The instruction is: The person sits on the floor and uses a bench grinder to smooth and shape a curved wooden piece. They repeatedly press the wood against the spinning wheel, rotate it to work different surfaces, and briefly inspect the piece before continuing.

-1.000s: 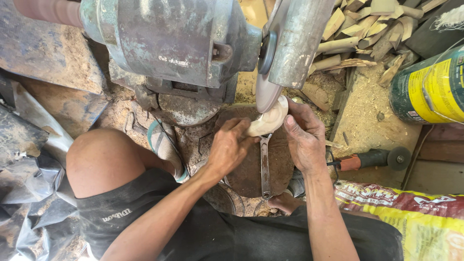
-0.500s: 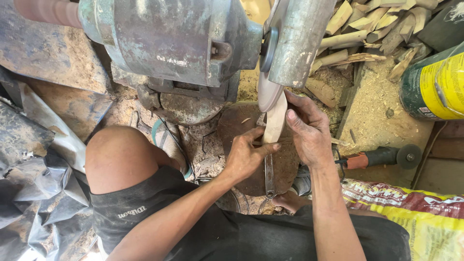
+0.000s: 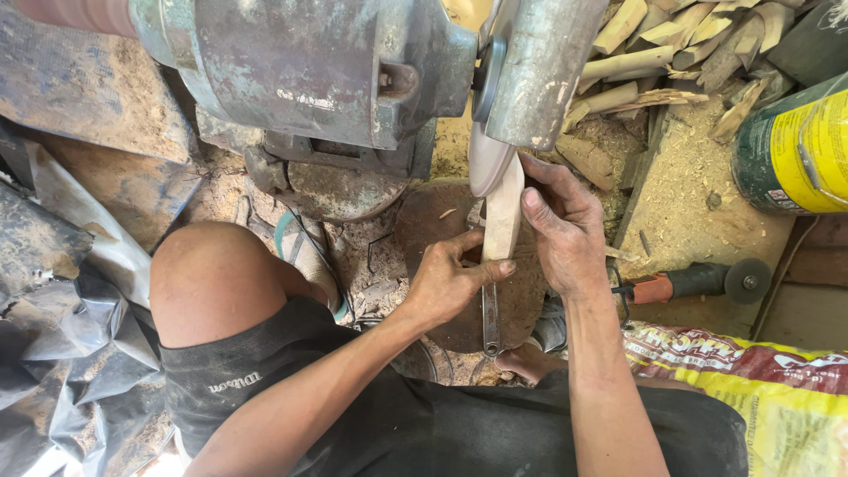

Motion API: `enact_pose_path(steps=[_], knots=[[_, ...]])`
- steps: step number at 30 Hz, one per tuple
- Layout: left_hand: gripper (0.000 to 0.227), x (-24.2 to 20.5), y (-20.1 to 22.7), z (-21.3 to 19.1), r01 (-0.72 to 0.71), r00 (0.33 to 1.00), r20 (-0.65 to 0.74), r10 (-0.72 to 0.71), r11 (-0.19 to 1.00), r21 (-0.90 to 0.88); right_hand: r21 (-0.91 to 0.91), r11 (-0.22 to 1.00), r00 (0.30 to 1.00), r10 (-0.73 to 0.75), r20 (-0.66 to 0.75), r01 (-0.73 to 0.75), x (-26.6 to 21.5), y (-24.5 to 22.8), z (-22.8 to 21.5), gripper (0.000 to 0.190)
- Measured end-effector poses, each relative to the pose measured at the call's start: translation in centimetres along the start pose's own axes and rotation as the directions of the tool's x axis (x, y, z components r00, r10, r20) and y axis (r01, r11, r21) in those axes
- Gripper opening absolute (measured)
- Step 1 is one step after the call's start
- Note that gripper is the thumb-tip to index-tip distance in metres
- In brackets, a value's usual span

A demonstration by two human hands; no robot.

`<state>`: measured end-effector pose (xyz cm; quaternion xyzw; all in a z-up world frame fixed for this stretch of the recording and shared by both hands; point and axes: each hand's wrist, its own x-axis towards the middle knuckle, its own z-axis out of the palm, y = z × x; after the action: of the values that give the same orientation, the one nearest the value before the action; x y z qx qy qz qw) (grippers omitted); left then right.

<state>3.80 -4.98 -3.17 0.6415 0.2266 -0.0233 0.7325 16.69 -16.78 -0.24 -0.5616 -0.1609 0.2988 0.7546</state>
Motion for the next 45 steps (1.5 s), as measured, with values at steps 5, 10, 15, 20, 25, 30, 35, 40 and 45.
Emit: enact_pose_path(steps=[5, 10, 15, 20, 25, 30, 35, 40, 45], knots=[[0.057, 0.0, 0.1, -0.1, 0.064, 0.997, 0.051, -0.064, 0.998, -0.006, -0.08, 0.997, 1.0, -0.018, -0.004, 0.018, 0.0, -0.3, 0.2, 0.042], [0.06, 0.1, -0.3, 0.0, 0.068, 0.992, 0.116, -0.048, 0.982, -0.178, -0.168, 0.985, 0.999, -0.035, -0.008, 0.033, 0.1, -0.6, 0.4, 0.043], [0.058, 0.5, -0.9, 0.4, 0.118, 0.985, 0.156, -0.074, 0.947, -0.299, -0.183, 0.983, 0.999, -0.032, -0.011, 0.03, 0.4, -0.8, 0.4, 0.044], [0.058, 0.5, -1.0, 0.6, 0.132, 0.978, 0.202, -0.049, 0.897, -0.422, -0.232, 0.973, 0.999, -0.026, -0.018, 0.021, 0.6, -1.1, 0.3, 0.042], [0.059, 0.4, -0.5, 0.6, 0.164, 0.97, 0.239, -0.052, 0.862, -0.48, -0.239, 0.971, 0.999, -0.024, -0.024, 0.018, 0.8, -1.2, 0.3, 0.039], [0.058, 0.1, 0.2, 0.3, 0.179, 0.962, 0.27, -0.035, 0.829, -0.529, -0.238, 0.971, 0.999, -0.04, -0.013, 0.036, 0.9, -1.4, 0.3, 0.037], [0.054, -0.1, 1.0, 0.3, 0.219, 0.957, 0.284, -0.06, 0.794, -0.567, -0.347, 0.937, 0.998, -0.052, -0.024, 0.041, 1.0, -1.8, 0.5, 0.035], [0.052, -0.2, 1.5, 0.1, 0.263, 0.946, 0.315, -0.071, 0.738, -0.621, -0.351, 0.935, 0.998, -0.062, -0.019, 0.052, 1.3, -1.8, 0.6, 0.036], [0.051, 0.1, 1.9, 0.1, 0.294, 0.94, 0.332, -0.081, 0.689, -0.663, -0.373, 0.926, 0.997, -0.067, -0.025, 0.053, 1.8, -1.8, 0.7, 0.036]])
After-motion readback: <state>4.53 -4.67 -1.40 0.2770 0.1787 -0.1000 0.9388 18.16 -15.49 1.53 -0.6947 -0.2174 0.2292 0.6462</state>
